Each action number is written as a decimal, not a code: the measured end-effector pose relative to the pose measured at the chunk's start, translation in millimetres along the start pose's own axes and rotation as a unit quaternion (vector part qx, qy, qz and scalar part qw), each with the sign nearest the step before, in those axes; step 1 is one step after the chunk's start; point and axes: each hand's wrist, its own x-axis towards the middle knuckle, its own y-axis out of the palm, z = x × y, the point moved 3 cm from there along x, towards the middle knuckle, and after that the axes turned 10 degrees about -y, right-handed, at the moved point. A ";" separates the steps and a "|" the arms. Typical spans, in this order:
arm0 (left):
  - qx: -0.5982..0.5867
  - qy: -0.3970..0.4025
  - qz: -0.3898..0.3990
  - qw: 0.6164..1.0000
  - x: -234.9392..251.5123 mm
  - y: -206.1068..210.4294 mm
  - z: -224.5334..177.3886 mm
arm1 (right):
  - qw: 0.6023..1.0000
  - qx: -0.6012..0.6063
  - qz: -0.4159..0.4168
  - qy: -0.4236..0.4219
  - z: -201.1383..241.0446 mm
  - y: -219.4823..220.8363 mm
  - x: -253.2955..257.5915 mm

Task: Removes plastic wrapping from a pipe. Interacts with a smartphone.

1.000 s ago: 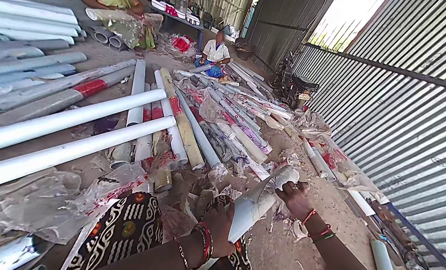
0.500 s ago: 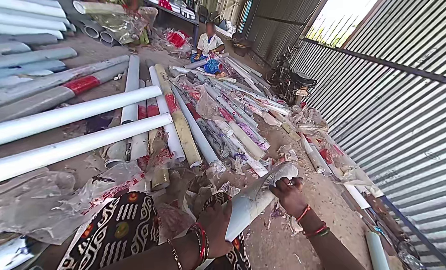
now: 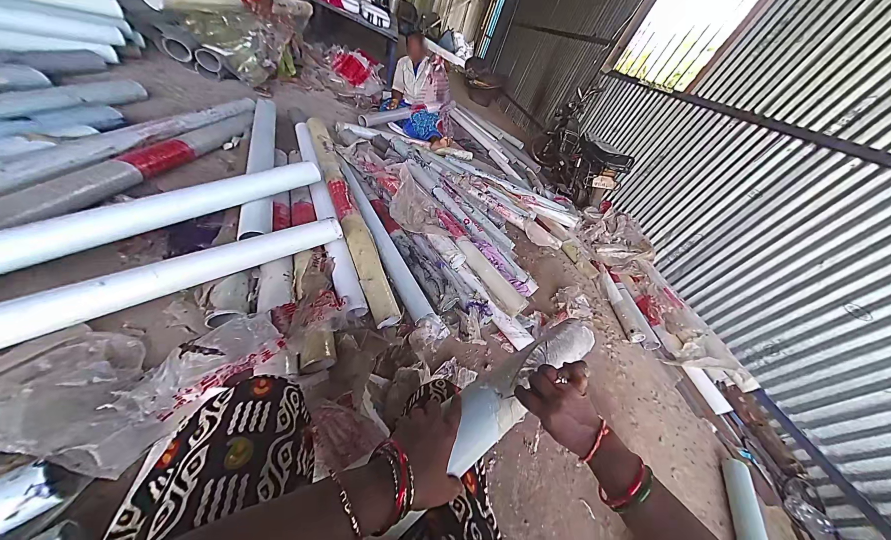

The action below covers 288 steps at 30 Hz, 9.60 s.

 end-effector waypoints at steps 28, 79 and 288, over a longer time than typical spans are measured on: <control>-0.014 0.008 0.008 1.000 0.9 -1.3 3.2 | 0.995 0.046 0.075 0.057 -11.9 -3.8 0.1; -0.022 0.013 -0.005 1.000 1.9 -2.3 6.0 | 0.999 -0.008 -0.028 -0.042 3.1 1.7 14.7; -0.175 0.079 -0.011 0.981 47.9 -8.6 23.2 | 0.786 0.326 0.229 0.473 135.4 -30.4 35.7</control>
